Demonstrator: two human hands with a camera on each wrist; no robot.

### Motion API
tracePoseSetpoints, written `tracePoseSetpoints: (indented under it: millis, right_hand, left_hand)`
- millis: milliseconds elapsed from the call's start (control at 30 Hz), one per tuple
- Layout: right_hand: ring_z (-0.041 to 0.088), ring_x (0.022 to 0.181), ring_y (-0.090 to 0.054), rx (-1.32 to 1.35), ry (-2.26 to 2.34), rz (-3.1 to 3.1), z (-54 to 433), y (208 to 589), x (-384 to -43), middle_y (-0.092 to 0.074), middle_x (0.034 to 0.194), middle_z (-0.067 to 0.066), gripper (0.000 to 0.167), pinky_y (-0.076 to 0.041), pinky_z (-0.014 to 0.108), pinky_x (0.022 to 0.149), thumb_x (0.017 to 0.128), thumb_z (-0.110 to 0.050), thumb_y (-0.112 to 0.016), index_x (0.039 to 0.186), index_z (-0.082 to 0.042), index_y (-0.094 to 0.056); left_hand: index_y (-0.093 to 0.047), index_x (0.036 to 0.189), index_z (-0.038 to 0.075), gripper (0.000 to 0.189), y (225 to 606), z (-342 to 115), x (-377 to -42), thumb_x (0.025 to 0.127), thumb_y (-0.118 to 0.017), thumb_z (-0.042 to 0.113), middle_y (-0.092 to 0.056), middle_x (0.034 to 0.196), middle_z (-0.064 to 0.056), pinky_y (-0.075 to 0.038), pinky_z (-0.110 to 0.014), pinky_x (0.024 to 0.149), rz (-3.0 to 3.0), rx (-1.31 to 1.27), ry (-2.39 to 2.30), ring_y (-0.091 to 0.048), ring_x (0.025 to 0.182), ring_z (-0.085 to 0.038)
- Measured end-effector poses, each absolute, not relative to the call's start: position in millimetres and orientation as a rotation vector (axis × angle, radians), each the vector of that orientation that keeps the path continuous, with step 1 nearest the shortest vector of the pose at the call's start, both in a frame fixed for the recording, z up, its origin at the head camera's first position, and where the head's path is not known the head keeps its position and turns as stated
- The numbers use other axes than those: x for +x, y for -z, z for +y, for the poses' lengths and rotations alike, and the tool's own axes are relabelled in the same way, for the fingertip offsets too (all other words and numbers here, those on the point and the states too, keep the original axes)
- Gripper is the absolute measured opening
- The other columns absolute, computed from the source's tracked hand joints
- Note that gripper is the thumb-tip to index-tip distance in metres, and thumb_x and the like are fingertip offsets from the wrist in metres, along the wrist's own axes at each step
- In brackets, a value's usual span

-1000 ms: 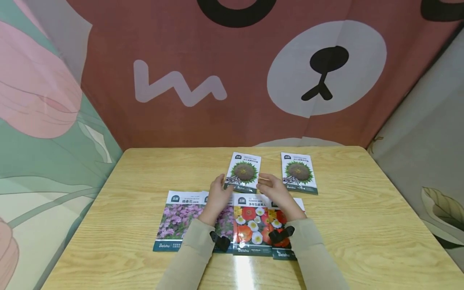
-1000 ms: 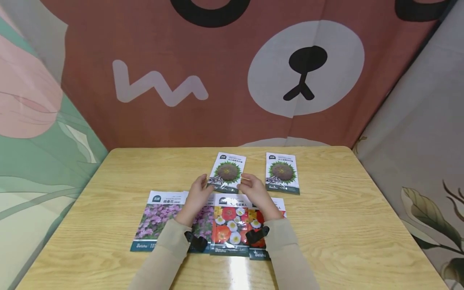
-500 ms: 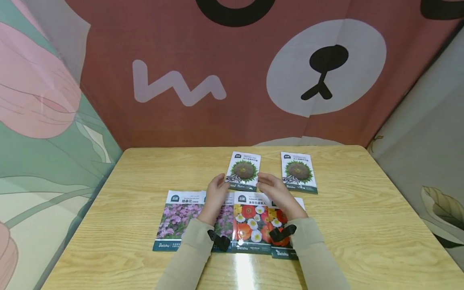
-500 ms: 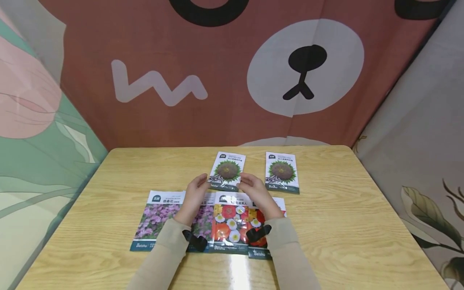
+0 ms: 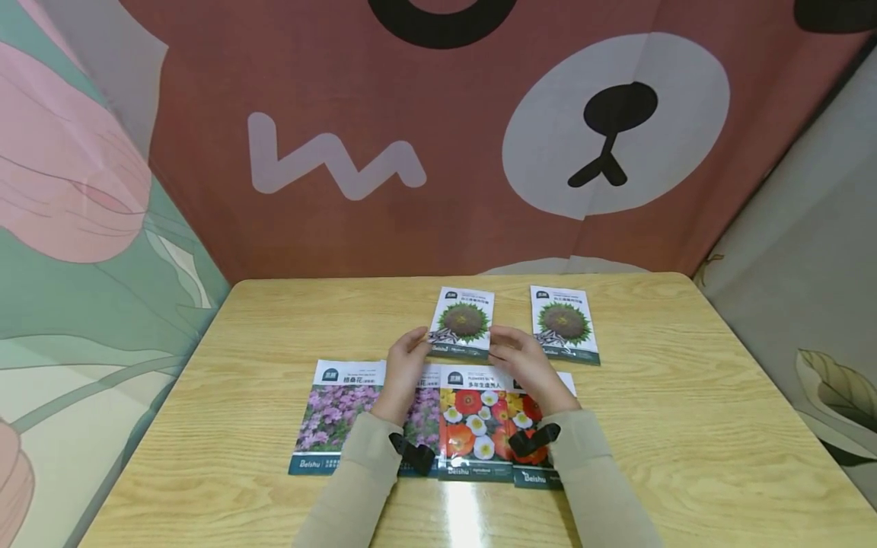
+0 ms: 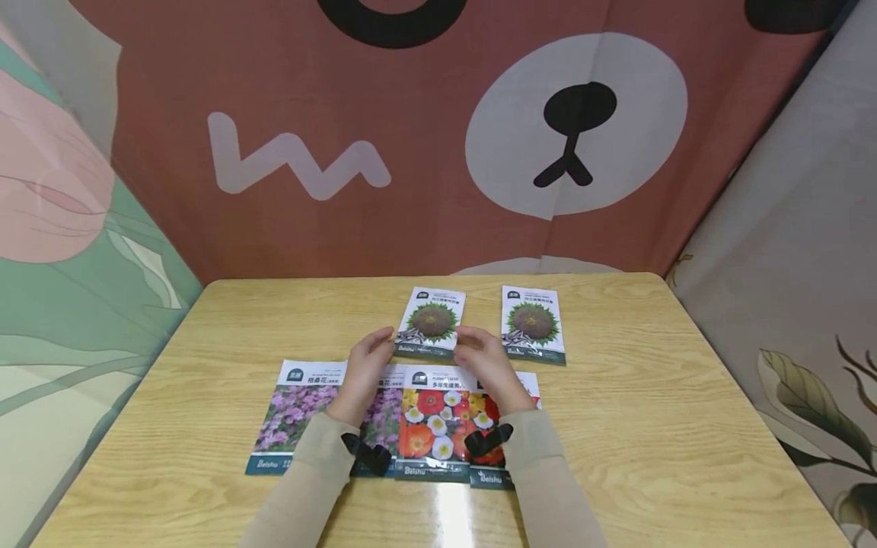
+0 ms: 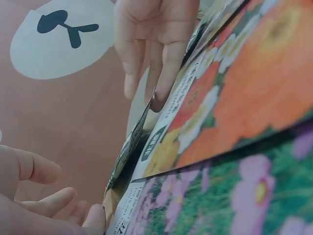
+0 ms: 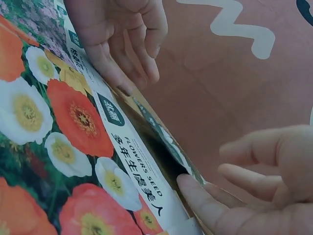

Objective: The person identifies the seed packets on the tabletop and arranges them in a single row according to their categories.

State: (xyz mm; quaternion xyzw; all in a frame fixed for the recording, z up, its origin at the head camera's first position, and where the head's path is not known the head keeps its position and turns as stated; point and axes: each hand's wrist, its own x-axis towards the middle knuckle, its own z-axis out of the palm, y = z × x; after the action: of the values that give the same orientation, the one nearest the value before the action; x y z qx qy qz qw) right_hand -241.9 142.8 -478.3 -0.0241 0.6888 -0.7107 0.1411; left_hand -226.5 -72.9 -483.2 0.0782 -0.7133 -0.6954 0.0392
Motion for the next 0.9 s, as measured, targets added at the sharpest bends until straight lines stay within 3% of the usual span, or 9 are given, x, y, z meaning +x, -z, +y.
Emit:
tracePoseSetpoints:
  millis: [300,533,733,900]
  right_hand:
    - [0.037,0.13,-0.052,0.02,2.039,2.09,144.6,477.6,-241.9,-0.047,0.149,0.024,0.05,-0.052,0.039,0.102,0.098,0.001,-0.058,0.147,0.003,-0.046]
    - [0.033,0.124,-0.056,0.067,2.014,2.103,146.0,476.4,-242.2,-0.051,0.146,0.023,0.053,-0.053,0.034,0.097,0.095,0.001,-0.061,0.146,0.002,-0.048]
    - [0.039,0.135,-0.047,0.047,2.034,2.03,145.9,475.0,-242.9,-0.042,0.15,0.033,0.059,-0.053,0.025,0.089,0.097,0.006,-0.054,0.152,0.008,-0.035]
    - [0.036,0.129,-0.05,0.042,1.991,2.06,146.6,474.4,-242.5,-0.044,0.148,0.031,0.059,-0.05,0.028,0.084,0.095,0.007,-0.052,0.152,0.006,-0.038]
  left_hand:
    - [-0.059,0.134,-0.008,0.042,481.2,-77.4,-226.3,0.093,-0.055,0.001,-0.058,0.136,-0.027,-0.049,-0.029,0.077,-2.16,0.253,2.133,-0.059,0.091,-0.02]
    - [-0.06,0.132,-0.01,0.044,482.4,-78.4,-226.0,0.088,-0.055,-0.005,-0.058,0.135,-0.029,-0.048,-0.021,0.075,-2.139,0.24,2.16,-0.062,0.101,-0.023]
    - [-0.058,0.135,-0.008,0.045,480.5,-81.1,-225.2,0.09,-0.055,-0.007,-0.055,0.139,-0.027,-0.049,-0.024,0.074,-2.107,0.243,2.274,-0.059,0.094,-0.017]
    - [-0.056,0.138,-0.005,0.045,476.8,-81.6,-225.2,0.094,-0.055,-0.007,-0.053,0.141,-0.024,-0.051,-0.026,0.077,-2.087,0.231,2.391,-0.058,0.087,-0.012]
